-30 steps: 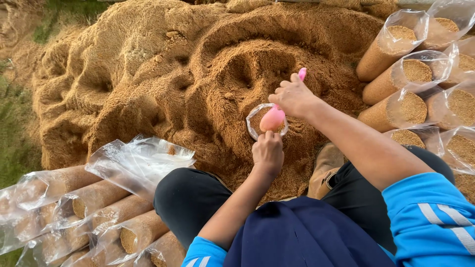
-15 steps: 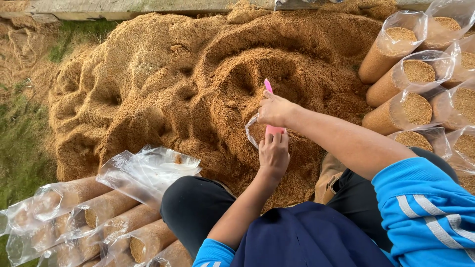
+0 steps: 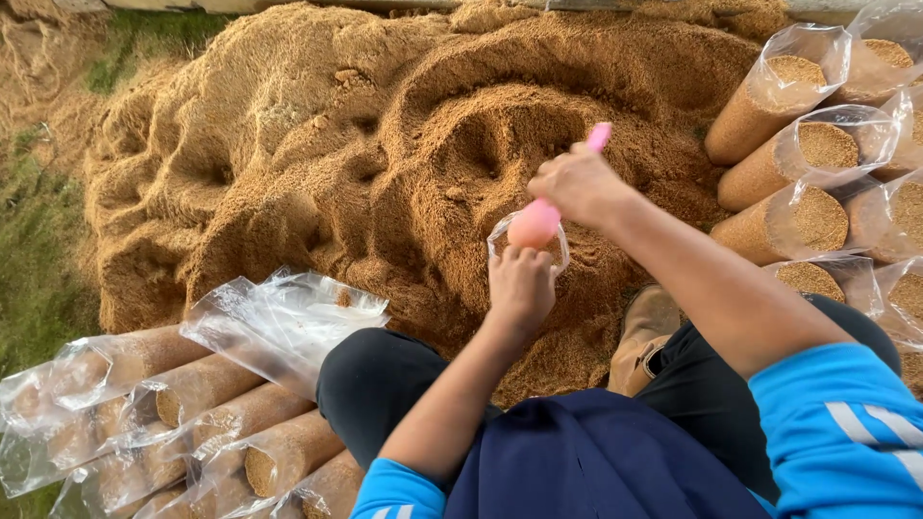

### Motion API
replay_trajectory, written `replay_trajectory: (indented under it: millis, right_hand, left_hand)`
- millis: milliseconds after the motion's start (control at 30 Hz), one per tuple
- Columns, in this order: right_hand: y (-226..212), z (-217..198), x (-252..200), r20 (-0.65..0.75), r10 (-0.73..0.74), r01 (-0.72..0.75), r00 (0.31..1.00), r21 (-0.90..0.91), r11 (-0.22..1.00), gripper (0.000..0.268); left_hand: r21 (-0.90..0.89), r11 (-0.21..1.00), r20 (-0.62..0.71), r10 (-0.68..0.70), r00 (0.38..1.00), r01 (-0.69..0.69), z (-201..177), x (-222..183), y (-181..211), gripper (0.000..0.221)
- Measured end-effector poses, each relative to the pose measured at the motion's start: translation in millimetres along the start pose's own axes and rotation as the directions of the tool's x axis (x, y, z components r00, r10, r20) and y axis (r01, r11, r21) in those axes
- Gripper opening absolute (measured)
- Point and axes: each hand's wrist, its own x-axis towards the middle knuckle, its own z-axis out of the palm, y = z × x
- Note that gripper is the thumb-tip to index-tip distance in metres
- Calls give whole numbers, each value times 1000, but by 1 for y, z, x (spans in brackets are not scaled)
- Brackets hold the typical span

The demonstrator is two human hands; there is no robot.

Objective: Filling plastic bags with fibrous material using a small hand scoop

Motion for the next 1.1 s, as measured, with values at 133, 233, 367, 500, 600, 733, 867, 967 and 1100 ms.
replay_trajectory:
  millis: [133, 233, 367, 500, 600, 733, 867, 967, 1100]
  right_hand:
    - [22, 10, -32, 90, 226, -242, 970, 405, 882, 25]
    - [-3, -29, -81, 263, 349, -437, 899, 578, 689, 28]
    - [-29, -18, -104, 309, 311, -435, 899, 715, 547, 51]
    - [-59, -14, -122, 479, 321, -553, 817, 807, 206, 63]
    - [-72, -8, -126, 377, 286, -473, 881, 695, 541, 59]
    - [-78, 36, -118, 416, 220, -448, 882, 600, 663, 66]
    - [-93, 35, -105, 369, 250, -427, 895, 553, 715, 52]
    - [-97, 44, -94, 356, 319, -477, 878, 595, 647, 51]
    - [-96, 84, -75, 345, 393, -520, 852, 639, 567, 51]
  left_hand:
    - [122, 991, 79, -57, 995, 47, -26, 10, -26, 24]
    - [192, 979, 57, -81, 995, 69, -48, 25, -35, 29]
    - [159, 983, 82, -106, 991, 92, -84, 37, -27, 34]
    - [-143, 984, 99, -90, 991, 104, -61, 53, -42, 34]
    - [-281, 956, 96, -65, 993, 89, -39, 63, -50, 37]
    - [-281, 957, 86, -56, 995, 78, 8, 92, -69, 36]
    - [-158, 987, 44, -18, 999, 24, 21, 103, -69, 22]
    - [-148, 989, -2, -21, 1000, 21, 10, 97, -63, 21]
    - [-180, 984, -54, -15, 998, 5, 1, 89, -60, 19]
